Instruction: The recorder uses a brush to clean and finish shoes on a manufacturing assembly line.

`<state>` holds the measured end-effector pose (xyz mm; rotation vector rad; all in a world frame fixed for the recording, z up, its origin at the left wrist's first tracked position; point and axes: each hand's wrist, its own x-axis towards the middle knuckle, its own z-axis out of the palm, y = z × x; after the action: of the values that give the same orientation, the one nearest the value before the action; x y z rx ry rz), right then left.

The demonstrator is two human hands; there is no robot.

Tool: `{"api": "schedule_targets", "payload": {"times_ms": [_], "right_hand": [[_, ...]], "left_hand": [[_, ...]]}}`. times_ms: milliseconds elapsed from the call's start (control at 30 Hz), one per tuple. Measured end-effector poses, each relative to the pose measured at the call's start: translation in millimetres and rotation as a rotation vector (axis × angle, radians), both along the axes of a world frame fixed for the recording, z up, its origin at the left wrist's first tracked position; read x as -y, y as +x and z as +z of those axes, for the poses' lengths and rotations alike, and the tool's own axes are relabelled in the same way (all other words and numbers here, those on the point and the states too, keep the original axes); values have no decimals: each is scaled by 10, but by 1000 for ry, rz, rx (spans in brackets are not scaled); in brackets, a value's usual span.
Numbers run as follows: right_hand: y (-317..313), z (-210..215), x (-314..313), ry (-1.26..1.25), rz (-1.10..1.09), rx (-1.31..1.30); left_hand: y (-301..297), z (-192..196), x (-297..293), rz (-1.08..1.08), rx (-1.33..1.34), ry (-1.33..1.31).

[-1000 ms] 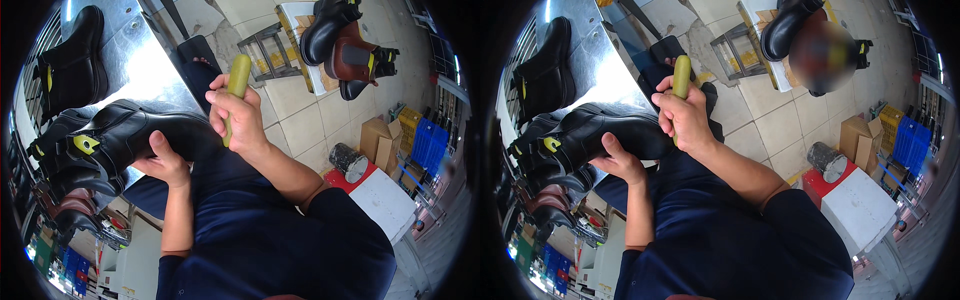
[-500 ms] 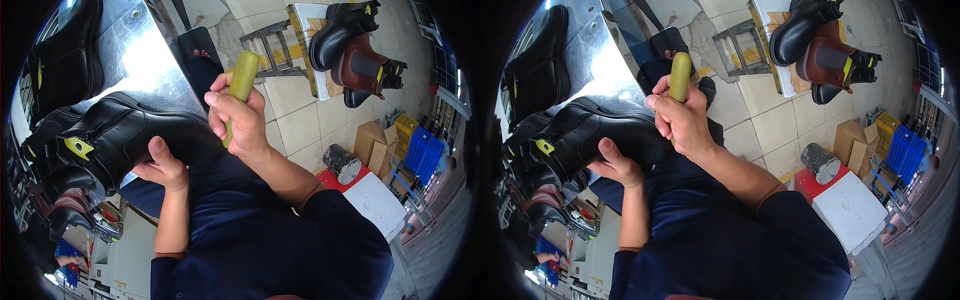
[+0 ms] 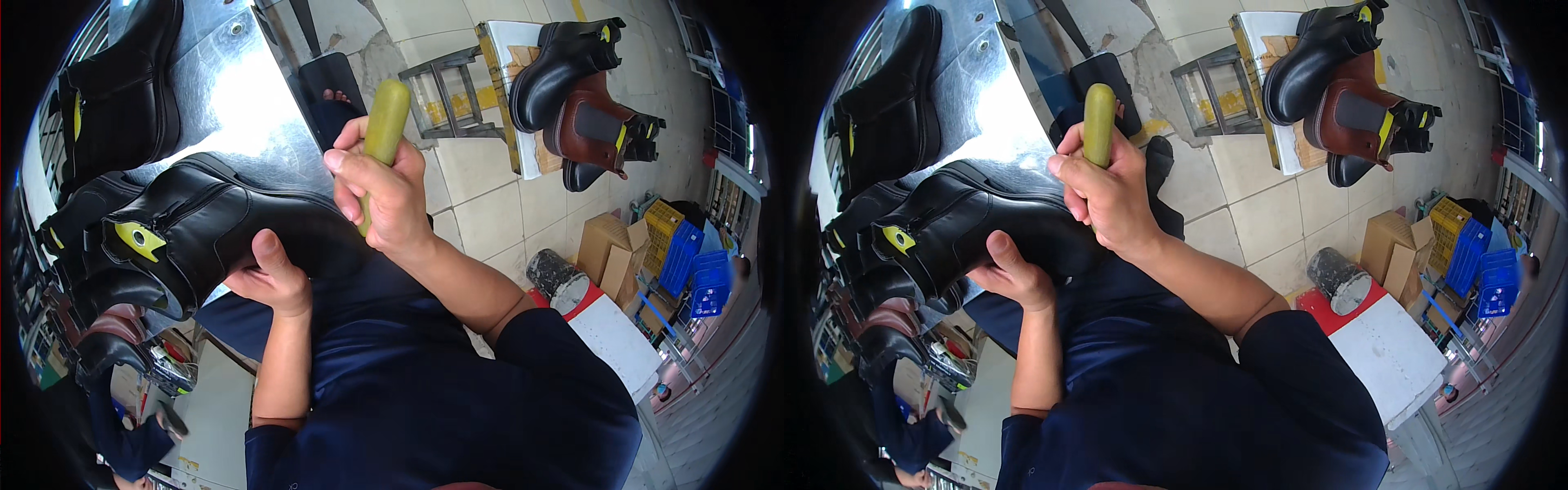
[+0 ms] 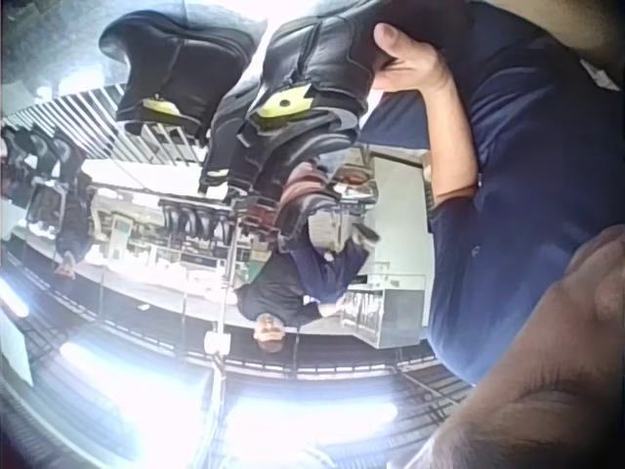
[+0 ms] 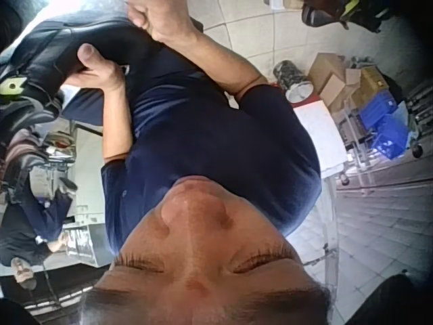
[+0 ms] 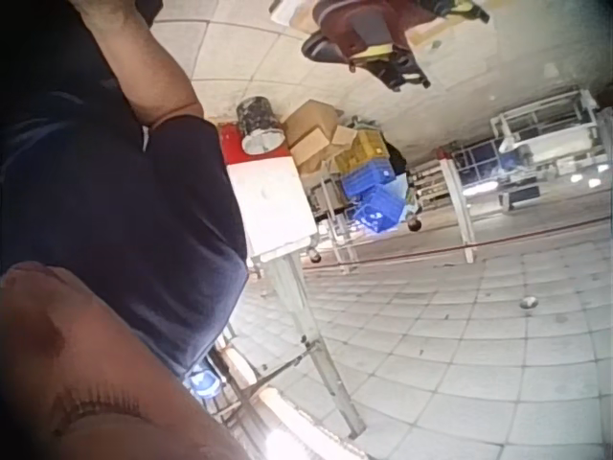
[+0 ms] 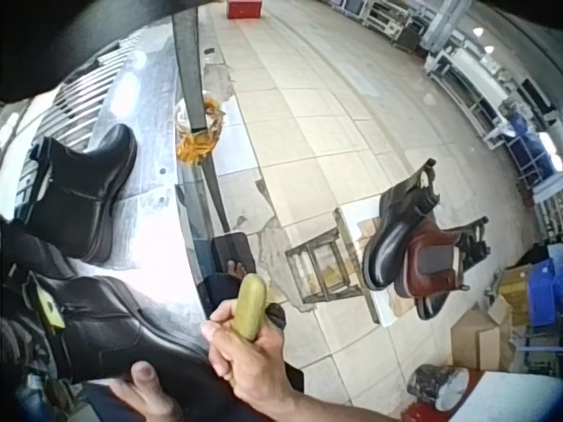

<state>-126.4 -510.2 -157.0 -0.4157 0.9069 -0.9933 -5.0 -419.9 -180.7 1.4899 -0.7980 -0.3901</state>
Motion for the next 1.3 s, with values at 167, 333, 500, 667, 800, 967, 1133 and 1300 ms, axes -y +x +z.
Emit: {"api": "schedule_targets", "payload": {"times_ms": [167,333,500,667,800,967,1133,1300], "right_hand": [[53,-12,83,-22,51,0],[161,12,162,-64,115,5],[249,4,189,-109,153,41],[753,-64,377,-188,320,140],[902,-68,591,-312,391,6],[774,-78,348,-545,363,-256],[-272,-76,-102,-644,213,-689],[-746,-105,-833,-523,463,-711]], "left_hand": [[4,-20,-15,5,28,34],[40,-25,-54,0,-4,34],[-44,-54,-43,30,-71,22],[-4,41,-38,-20,-52,-17],[117,-2,24,-100,-40,-97],[1016,232,55,2,390,-44],[1148,-79,348,-260,197,0],[1156,176,112,-381,119,-72]]}}
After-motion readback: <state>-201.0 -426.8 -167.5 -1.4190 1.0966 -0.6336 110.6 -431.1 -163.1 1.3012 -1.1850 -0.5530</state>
